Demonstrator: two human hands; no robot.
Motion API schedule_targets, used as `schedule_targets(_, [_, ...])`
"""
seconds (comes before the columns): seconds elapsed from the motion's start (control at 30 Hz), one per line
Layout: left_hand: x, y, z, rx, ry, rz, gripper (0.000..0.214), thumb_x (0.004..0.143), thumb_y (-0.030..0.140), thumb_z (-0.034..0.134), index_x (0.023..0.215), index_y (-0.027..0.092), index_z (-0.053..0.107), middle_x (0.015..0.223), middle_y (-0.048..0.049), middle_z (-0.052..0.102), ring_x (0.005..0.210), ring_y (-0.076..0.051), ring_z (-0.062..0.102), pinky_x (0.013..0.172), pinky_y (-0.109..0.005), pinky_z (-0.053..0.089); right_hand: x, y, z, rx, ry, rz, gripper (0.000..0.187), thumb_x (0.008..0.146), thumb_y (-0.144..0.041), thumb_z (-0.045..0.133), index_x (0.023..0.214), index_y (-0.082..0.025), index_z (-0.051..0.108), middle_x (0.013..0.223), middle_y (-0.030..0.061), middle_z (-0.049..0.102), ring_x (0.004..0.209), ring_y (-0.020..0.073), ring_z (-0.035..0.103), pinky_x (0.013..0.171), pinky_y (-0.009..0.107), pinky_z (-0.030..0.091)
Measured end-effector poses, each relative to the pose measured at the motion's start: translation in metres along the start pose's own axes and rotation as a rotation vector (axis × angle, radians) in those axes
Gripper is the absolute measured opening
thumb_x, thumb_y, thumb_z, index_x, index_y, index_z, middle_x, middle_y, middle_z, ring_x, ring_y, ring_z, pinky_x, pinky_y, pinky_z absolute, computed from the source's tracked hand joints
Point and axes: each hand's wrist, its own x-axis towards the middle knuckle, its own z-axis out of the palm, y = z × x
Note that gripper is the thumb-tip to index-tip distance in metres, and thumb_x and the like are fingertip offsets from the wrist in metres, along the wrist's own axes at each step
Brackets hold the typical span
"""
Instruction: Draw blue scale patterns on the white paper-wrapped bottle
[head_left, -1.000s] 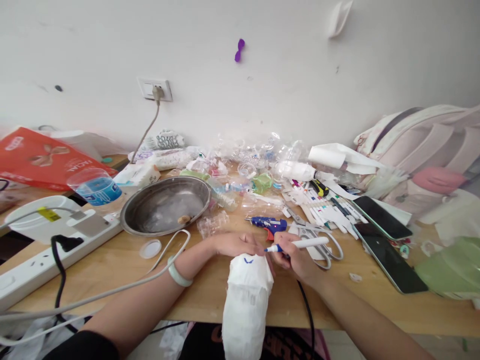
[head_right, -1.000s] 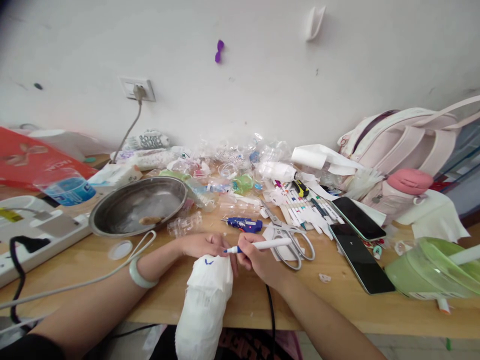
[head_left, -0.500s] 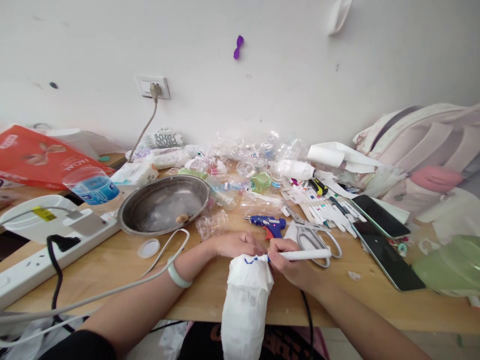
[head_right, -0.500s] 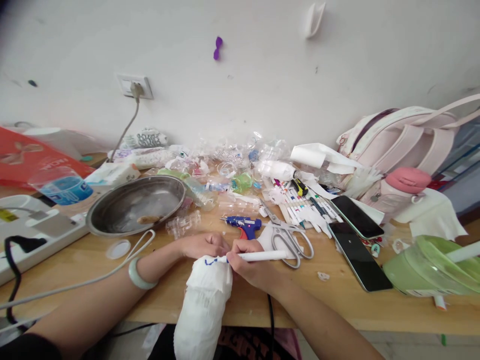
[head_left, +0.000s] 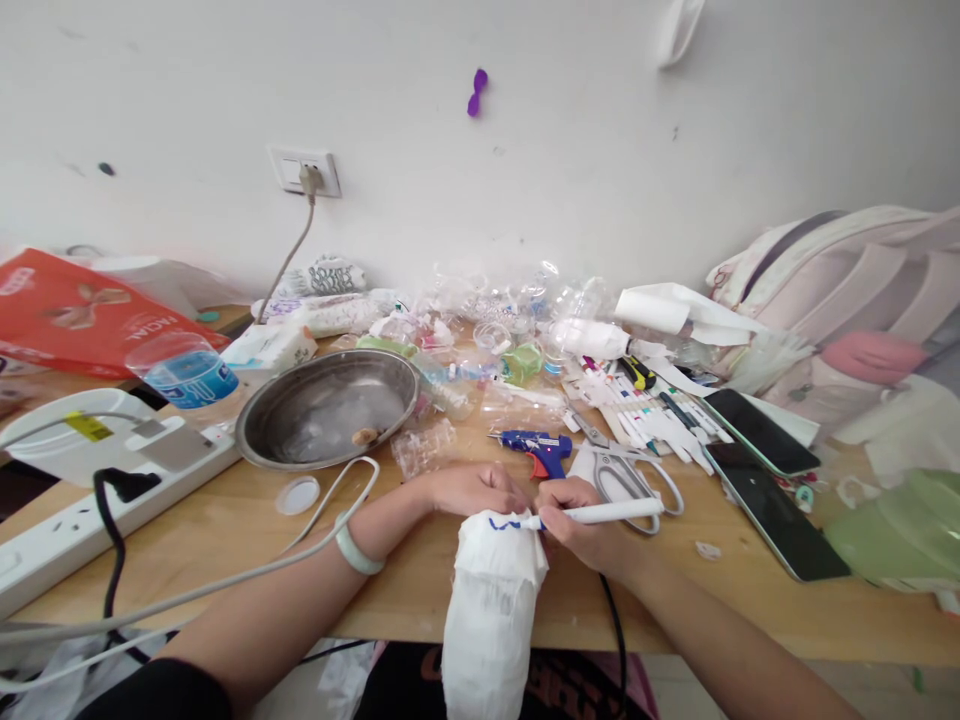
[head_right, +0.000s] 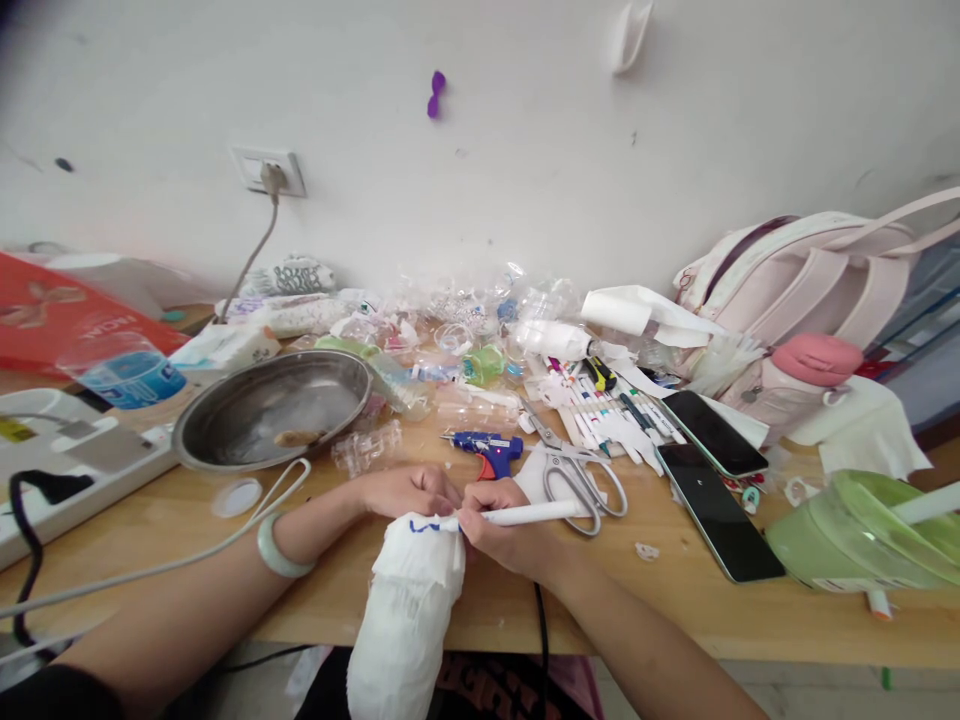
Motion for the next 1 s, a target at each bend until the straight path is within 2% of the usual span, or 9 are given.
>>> schedule_targets(0.17, [0.0006,0.0017,0.0003,0.021,-0.045,0.043,0.056,0.078,0.054,0.056,0.042,0.017,0.035,0.049,0.0028,0.034,0.049,-0.008,0.029,0.049,-0.027,0.023,0.0009,-0.0047,-0.0004,-0.039,0.003,0.035,0.035,0.074,-0.036,0.048,0.048,-0.021,0.029,0.045,-0.0024,0.031,0.045,0.0116,0.027,0.044,0.029,0.017])
schedule_targets(0.33, [0.0018,0.0019,0.0015,0.017,-0.06,0.072,0.056,0.079,0.054,0.056,0.043,0.015,0.038,0.055,-0.0003,0.047,0.053,-0.009,0.035,0.05,-0.026,0.027,0.0015,-0.0099,-0.0017,-0.034,0.004,0.054,0.037,0.074,-0.034,0.048,0.047,-0.021,0.025,0.044,-0.0024,0.028,0.044,0.011,0.025,0.044,0.029,0.017])
schedule_targets(0.5, [0.0016,0.0015,0.0015,0.017,-0.052,0.05,0.053,0.079,0.051,0.056,0.044,0.014,0.043,0.051,0.001,0.044,0.05,-0.008,0.035,0.049,-0.025,0.027,0.0012,-0.0044,-0.0028,0.047,0.0,0.079,0.039,0.074,-0.037,0.05,0.049,-0.022,0.024,0.043,-0.0032,0.028,0.042,0.0105,0.025,0.043,0.028,0.014])
schedule_targets(0.77, [0.0022,0.0072,0.0051,-0.001,-0.066,0.08,0.05,0.077,0.051,0.057,0.043,0.014,0.046,0.061,-0.0038,0.057,0.059,-0.011,0.043,0.057,-0.024,0.038,0.0022,-0.0057,-0.0008,0.135,0.017,0.143,0.038,0.07,-0.04,0.053,0.047,-0.024,0.029,0.039,-0.0038,0.03,0.037,0.0098,0.026,0.039,0.026,0.015])
schedule_targets(1.0, [0.0026,0.0046,0.0057,-0.008,-0.048,0.049,0.052,0.075,0.053,0.058,0.042,0.015,0.043,0.05,-0.001,0.046,0.056,-0.012,0.041,0.057,-0.027,0.039,0.003,-0.0038,-0.0013,0.175,0.008,0.15,0.031,0.073,-0.037,0.051,0.048,-0.022,0.038,0.038,-0.0063,0.034,0.036,0.0075,0.029,0.037,0.022,0.019])
